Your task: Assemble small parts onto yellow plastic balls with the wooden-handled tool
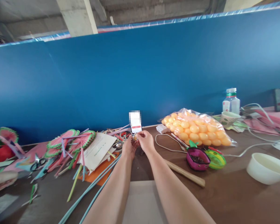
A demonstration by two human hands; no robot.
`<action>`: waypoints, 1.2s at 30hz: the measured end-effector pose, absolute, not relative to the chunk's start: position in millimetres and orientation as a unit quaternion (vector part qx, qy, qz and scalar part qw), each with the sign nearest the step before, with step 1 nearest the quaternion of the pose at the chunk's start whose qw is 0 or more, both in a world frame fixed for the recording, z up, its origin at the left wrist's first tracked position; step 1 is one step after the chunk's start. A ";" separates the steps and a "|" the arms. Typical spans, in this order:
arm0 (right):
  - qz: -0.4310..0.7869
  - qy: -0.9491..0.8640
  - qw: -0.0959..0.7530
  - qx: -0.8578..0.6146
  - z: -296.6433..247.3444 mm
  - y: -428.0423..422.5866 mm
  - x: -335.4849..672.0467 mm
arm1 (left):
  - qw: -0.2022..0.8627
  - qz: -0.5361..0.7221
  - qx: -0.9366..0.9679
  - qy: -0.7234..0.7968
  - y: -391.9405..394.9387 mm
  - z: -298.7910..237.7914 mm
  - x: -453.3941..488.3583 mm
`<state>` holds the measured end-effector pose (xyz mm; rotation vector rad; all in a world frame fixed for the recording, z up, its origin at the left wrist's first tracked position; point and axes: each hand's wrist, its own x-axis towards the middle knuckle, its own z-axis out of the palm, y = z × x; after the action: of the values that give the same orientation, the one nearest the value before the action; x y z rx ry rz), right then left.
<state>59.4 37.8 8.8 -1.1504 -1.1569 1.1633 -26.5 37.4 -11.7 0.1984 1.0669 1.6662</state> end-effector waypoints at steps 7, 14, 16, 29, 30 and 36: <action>0.486 -0.474 0.541 -0.497 11.7 37.6 60.5 | 0.572 0.721 0.037 0.388 32.3 -3.0 -24.6; 0.509 -0.460 0.551 -0.475 14.0 34.1 60.6 | 0.592 0.714 0.037 0.372 29.1 3.5 -24.7; 0.524 -0.461 0.546 -0.463 14.4 33.1 60.4 | 0.596 0.710 0.044 0.371 29.5 2.2 -25.1; 0.592 -0.462 0.515 -0.415 7.7 36.1 60.8 | 0.573 0.697 0.075 0.425 31.9 -2.6 -26.4; 0.595 -0.459 0.512 -0.416 7.6 35.9 61.0 | 0.571 0.696 0.080 0.428 31.5 -2.5 -26.2; 0.636 -0.426 0.504 -0.400 6.0 35.6 62.0 | 0.558 0.695 0.105 0.441 29.8 -1.6 -24.9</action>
<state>62.0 35.6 6.0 -0.9645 -1.0292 1.5349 -24.9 29.8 -1.6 0.2477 1.0406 1.6402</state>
